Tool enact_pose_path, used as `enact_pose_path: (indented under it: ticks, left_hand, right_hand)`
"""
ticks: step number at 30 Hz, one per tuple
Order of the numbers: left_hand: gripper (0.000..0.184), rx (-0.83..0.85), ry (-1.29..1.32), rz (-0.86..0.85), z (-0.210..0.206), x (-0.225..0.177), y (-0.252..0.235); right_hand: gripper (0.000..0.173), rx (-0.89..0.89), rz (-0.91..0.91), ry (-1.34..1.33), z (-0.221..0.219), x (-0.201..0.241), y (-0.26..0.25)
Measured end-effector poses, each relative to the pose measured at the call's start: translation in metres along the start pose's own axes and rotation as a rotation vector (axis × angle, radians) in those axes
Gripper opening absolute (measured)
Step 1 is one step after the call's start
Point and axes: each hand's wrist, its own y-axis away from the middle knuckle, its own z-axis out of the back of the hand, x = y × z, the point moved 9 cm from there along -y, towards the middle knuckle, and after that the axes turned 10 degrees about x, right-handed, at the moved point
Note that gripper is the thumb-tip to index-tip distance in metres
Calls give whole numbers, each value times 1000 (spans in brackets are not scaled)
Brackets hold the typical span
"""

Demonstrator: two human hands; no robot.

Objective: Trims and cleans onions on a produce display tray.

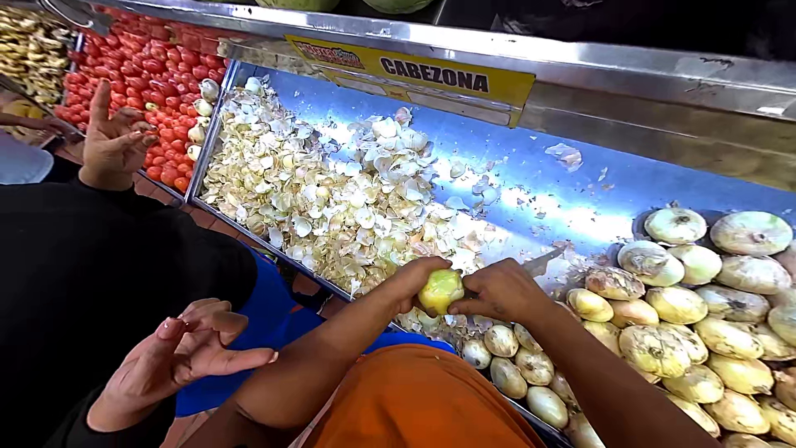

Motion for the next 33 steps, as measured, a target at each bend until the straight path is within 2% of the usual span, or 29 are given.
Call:
enact_pose_path:
  ticks: [5, 9, 13, 15, 17, 18, 21, 24, 30, 33]
  left_hand:
    - [49, -70, 286, -50, 10, 12, -15]
    - [49, -147, 551, -146, 28, 12, -26]
    - [54, -84, 517, -159, 40, 7, -23]
    - [68, -52, 486, -187, 45, 4, -21]
    - [88, 15, 430, -211, 41, 0, -16]
    - [89, 54, 404, -222, 38, -2, -14]
    - [75, 113, 348, -228, 26, -5, -7]
    - [71, 107, 359, -198, 15, -3, -4]
    - [72, -34, 519, -204, 9, 6, -2]
    - [70, -95, 555, -254, 19, 4, -2]
  right_hand:
    - [69, -28, -19, 32, -8, 0, 8]
    - [63, 152, 15, -22, -25, 21, 17]
    - [70, 84, -68, 8, -20, 7, 33]
    - [66, 119, -122, -6, -23, -1, 38]
    - [54, 117, -188, -61, -22, -12, 40]
    - [47, 92, -219, -93, -18, -17, 40]
    - [34, 15, -254, -101, -7, -23, 31]
    - [44, -50, -250, -97, -3, -19, 16]
    - [67, -174, -195, -8, -3, -4, 3]
    - [68, -156, -13, 8, -13, 27, 5]
